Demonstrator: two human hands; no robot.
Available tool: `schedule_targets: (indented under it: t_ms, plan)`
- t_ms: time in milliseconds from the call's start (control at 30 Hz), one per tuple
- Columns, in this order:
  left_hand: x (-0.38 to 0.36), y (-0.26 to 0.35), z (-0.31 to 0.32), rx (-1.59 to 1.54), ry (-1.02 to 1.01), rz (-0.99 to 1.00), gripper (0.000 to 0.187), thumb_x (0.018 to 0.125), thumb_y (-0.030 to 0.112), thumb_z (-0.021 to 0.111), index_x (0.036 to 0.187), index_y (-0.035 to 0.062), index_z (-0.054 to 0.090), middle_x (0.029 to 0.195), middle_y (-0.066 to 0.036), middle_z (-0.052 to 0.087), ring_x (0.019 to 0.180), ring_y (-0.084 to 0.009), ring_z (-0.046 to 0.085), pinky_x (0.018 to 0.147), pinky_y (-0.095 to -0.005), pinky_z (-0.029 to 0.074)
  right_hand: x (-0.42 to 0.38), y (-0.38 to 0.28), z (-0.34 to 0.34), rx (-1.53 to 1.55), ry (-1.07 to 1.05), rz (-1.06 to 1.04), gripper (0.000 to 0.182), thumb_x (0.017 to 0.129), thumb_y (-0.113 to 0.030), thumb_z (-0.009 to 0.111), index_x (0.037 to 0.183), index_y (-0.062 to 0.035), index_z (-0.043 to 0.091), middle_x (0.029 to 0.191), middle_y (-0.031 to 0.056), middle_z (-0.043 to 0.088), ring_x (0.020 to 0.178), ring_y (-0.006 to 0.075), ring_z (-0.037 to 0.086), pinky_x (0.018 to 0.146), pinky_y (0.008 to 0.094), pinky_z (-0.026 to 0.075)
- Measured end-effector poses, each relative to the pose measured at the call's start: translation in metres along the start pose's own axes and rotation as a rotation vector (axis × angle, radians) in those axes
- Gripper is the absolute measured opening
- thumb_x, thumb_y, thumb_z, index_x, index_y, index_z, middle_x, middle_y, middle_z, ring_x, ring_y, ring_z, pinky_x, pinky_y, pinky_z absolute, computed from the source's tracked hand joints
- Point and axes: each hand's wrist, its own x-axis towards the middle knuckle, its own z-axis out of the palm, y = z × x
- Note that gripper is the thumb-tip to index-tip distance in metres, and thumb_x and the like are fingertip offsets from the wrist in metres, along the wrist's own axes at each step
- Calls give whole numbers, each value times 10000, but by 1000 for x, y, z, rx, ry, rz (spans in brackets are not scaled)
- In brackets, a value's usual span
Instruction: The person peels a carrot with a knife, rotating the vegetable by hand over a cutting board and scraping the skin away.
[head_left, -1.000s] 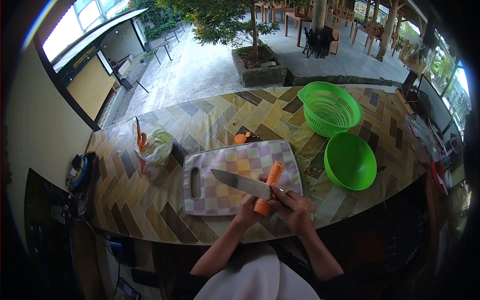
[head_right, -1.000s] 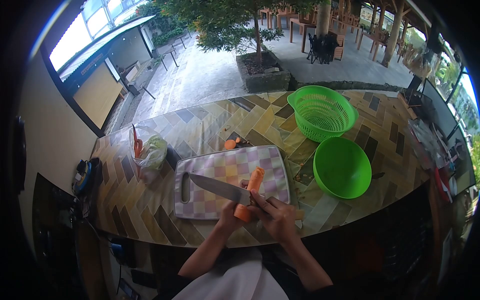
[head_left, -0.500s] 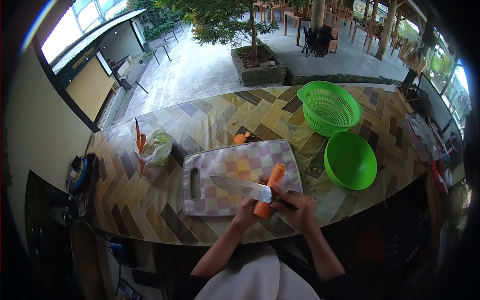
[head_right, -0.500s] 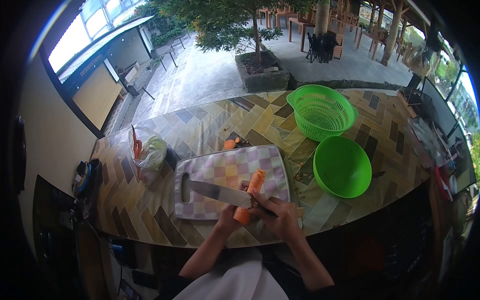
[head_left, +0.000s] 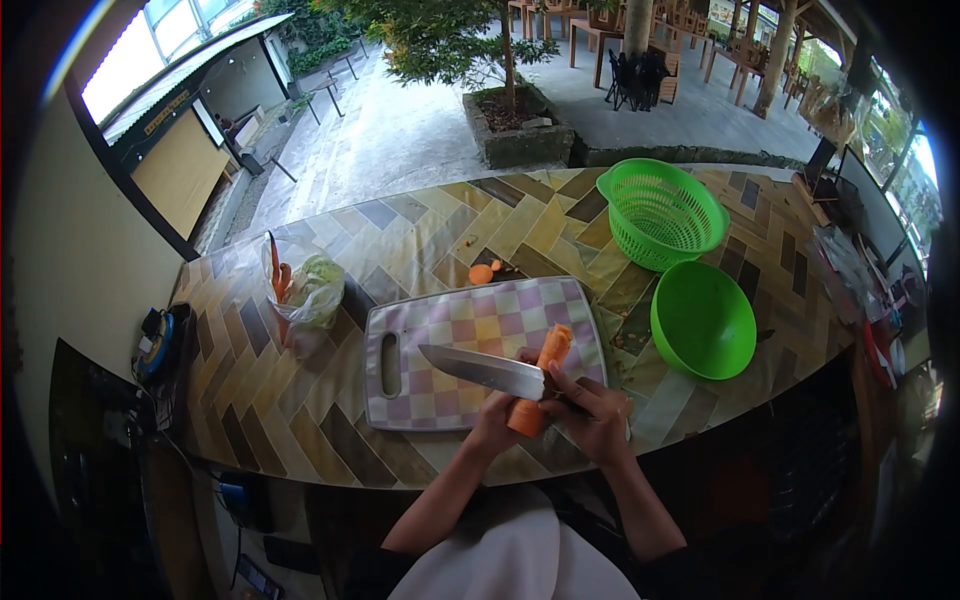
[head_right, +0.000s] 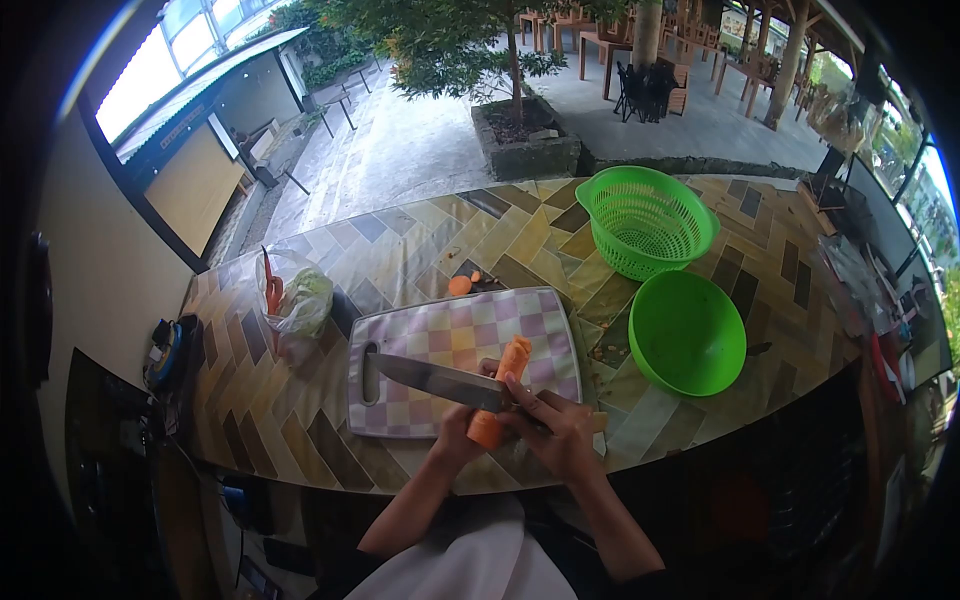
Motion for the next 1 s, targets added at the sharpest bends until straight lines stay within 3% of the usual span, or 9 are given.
schedule_targets:
  t_ms: [133,200,333,433,567,633,733,1000]
  plan:
    - [-2,0,-12,-256,25,-168,384,968,133,477,1315,-33,477,1303,-108,492,1197,-200,531,1023,-371,448,-3,8,5,-16,50,-51,597,738,-168,811,1305,-202,627,684,74,628,547,186,609,519,332,477]
    - [-2,0,-15,-416,20,-224,377,965,108,484,1313,-36,477,1316,-108,489,1208,-210,526,1027,-372,445,-2,2,1,-41,7,-6,612,714,-114,822,1293,-178,634,753,89,668,618,186,657,578,311,517]
    - [-8,-9,-20,-107,38,-117,372,955,52,495,1316,-37,478,1328,-115,491,1193,-229,541,1028,-376,445,0,-1,5,69,52,85,598,705,-86,826,1272,-153,648,764,92,679,646,175,677,600,301,533]
    - [-10,-11,-21,93,111,-132,373,931,-1,531,1301,-35,495,1318,-125,501,1171,-235,558,1016,-377,456,-1,2,4,18,25,39,599,706,-84,825,1274,-147,646,749,89,672,632,165,666,589,298,526]
    - [-7,-12,-16,-88,55,-53,414,882,-46,598,1285,-28,505,1286,-130,517,1159,-224,567,989,-370,478,0,6,5,-5,25,-2,635,697,-82,830,1295,-153,630,755,89,674,620,164,655,586,293,522]
    - [-9,-18,-21,46,126,-68,389,901,52,554,1281,-15,501,1223,-131,548,1095,-229,591,944,-368,498,3,6,4,-26,28,-32,653,693,-74,829,1306,-159,622,759,87,675,617,161,651,588,291,522]
    - [-11,-27,-34,284,373,-251,407,963,270,438,1263,4,503,1112,-132,604,964,-245,639,865,-365,527,6,2,3,-45,17,2,657,691,-60,825,1307,-165,623,769,88,677,622,154,652,586,293,522]
    - [0,3,-2,-201,381,-295,428,943,273,467,1272,-1,483,1104,-138,607,957,-241,642,857,-359,528,7,9,6,11,-26,84,660,708,-36,812,1323,-163,608,865,109,707,715,161,686,627,290,534]
